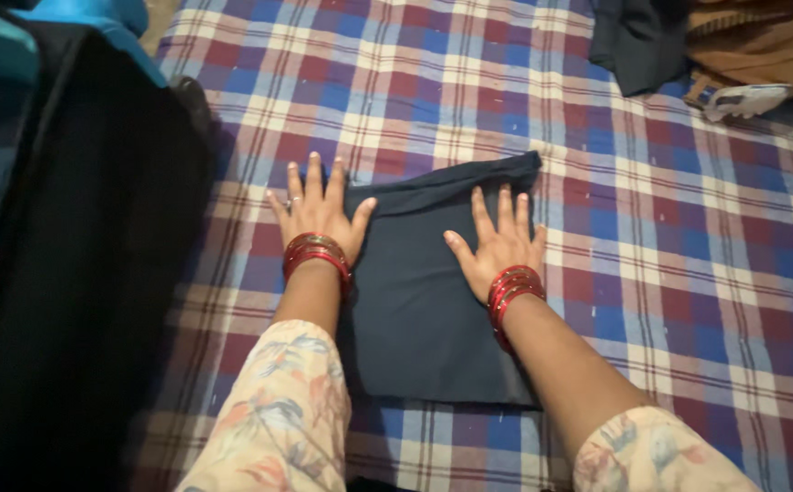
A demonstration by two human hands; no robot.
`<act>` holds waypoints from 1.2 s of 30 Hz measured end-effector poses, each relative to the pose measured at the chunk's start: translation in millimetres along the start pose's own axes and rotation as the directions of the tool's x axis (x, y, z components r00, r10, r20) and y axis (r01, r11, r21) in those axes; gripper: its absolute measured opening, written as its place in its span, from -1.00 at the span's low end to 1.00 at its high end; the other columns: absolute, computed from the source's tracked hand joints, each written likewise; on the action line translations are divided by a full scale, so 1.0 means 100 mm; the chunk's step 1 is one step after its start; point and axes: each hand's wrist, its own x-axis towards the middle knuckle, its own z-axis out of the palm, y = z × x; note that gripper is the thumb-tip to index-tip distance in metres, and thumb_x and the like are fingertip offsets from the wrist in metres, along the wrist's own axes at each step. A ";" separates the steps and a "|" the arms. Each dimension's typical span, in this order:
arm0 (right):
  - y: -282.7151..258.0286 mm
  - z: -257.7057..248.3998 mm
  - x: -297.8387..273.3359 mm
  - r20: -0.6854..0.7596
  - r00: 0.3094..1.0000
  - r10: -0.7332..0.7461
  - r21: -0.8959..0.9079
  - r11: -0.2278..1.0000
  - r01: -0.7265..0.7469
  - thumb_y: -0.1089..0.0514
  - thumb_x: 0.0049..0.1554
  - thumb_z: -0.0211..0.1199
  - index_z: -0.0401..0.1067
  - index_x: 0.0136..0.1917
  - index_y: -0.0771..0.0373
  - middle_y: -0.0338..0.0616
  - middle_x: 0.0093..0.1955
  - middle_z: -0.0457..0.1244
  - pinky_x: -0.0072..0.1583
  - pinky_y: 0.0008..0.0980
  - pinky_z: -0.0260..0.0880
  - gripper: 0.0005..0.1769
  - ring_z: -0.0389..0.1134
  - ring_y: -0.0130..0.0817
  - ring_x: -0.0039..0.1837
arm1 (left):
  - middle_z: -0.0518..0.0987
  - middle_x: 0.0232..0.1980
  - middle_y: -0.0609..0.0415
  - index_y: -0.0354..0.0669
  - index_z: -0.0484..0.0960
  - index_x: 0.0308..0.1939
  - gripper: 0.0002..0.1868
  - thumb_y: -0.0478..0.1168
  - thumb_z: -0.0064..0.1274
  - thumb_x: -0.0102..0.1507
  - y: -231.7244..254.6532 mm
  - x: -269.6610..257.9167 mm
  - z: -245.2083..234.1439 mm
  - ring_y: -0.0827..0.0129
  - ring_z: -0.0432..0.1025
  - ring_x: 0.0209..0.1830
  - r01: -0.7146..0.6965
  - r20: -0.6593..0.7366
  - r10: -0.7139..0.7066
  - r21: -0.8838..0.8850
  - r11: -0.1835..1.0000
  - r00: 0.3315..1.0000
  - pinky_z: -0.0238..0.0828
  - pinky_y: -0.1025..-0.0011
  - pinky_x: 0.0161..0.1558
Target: The person folds a shirt and a pair of trousers on a mattress, smoothing the fabric by hand and then placing the folded shirt into a suitcase.
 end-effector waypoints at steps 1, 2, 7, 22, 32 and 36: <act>0.03 0.00 0.01 -0.003 1.000 0.009 -0.003 1.000 -0.009 -0.51 0.17 -0.10 -0.13 0.67 -0.15 -0.02 0.72 -0.30 0.48 0.32 -0.16 -0.07 -0.32 0.01 0.69 | -0.17 0.68 0.06 0.21 -0.02 0.59 -0.15 0.36 -0.16 0.33 0.00 0.01 0.00 0.03 -0.31 0.68 0.000 -0.020 0.000 0.013 1.000 1.000 -0.43 -0.27 0.52; 0.05 0.01 0.02 0.002 1.000 -0.019 0.007 1.000 0.019 -0.51 0.17 -0.09 -0.14 0.67 -0.13 -0.01 0.71 -0.31 0.48 0.33 -0.17 -0.06 -0.33 0.01 0.69 | -0.17 0.68 0.06 0.21 -0.02 0.59 -0.15 0.36 -0.16 0.33 0.00 0.00 0.00 0.03 -0.31 0.68 -0.006 -0.023 0.007 0.010 1.000 1.000 -0.43 -0.27 0.52; 0.19 0.02 -0.12 0.017 0.993 -0.119 0.020 0.993 0.119 -0.50 0.15 -0.03 -0.15 0.66 -0.11 -0.02 0.73 -0.35 0.49 0.29 -0.20 -0.04 -0.37 0.00 0.70 | -0.15 0.66 -0.05 0.02 -0.05 0.62 -0.10 0.22 -0.08 0.31 -0.02 -0.44 -0.03 -0.01 -0.21 0.64 -0.458 0.080 0.451 0.151 0.876 0.889 -0.26 -0.08 0.53; -0.05 -0.11 -1.30 0.273 0.931 -0.243 0.000 0.968 0.252 -0.21 0.28 -0.12 -0.22 0.67 -0.22 -0.17 0.74 -0.42 0.52 0.33 -0.30 -0.25 -0.38 -0.05 0.71 | -0.23 0.68 0.09 0.04 -0.10 0.60 -0.05 0.31 -0.10 0.28 -0.10 -1.52 0.01 0.10 -0.26 0.66 -0.096 0.127 0.097 -0.016 0.995 0.987 -0.28 -0.09 0.52; -0.30 -0.04 -0.61 0.163 0.928 -0.336 0.045 0.942 0.333 -0.43 0.19 -0.06 -0.13 0.63 -0.34 -0.18 0.73 -0.41 0.49 0.41 -0.35 -0.19 -0.41 0.00 0.70 | -0.21 0.69 0.13 0.02 -0.10 0.60 0.04 0.39 -0.04 0.23 -0.09 -0.98 0.00 0.07 -0.27 0.67 -0.012 0.083 0.015 -0.038 0.999 0.996 -0.32 -0.17 0.52; -0.38 -0.05 -0.33 0.115 0.927 -0.357 0.039 0.934 0.355 -0.49 0.16 -0.03 -0.12 0.63 -0.34 -0.18 0.72 -0.36 0.51 0.40 -0.33 -0.14 -0.38 -0.05 0.71 | -0.22 0.68 0.15 0.01 -0.13 0.60 0.08 0.39 -0.02 0.19 -0.09 -0.81 0.01 0.06 -0.29 0.66 -0.014 0.074 0.016 -0.019 1.000 0.997 -0.34 -0.19 0.51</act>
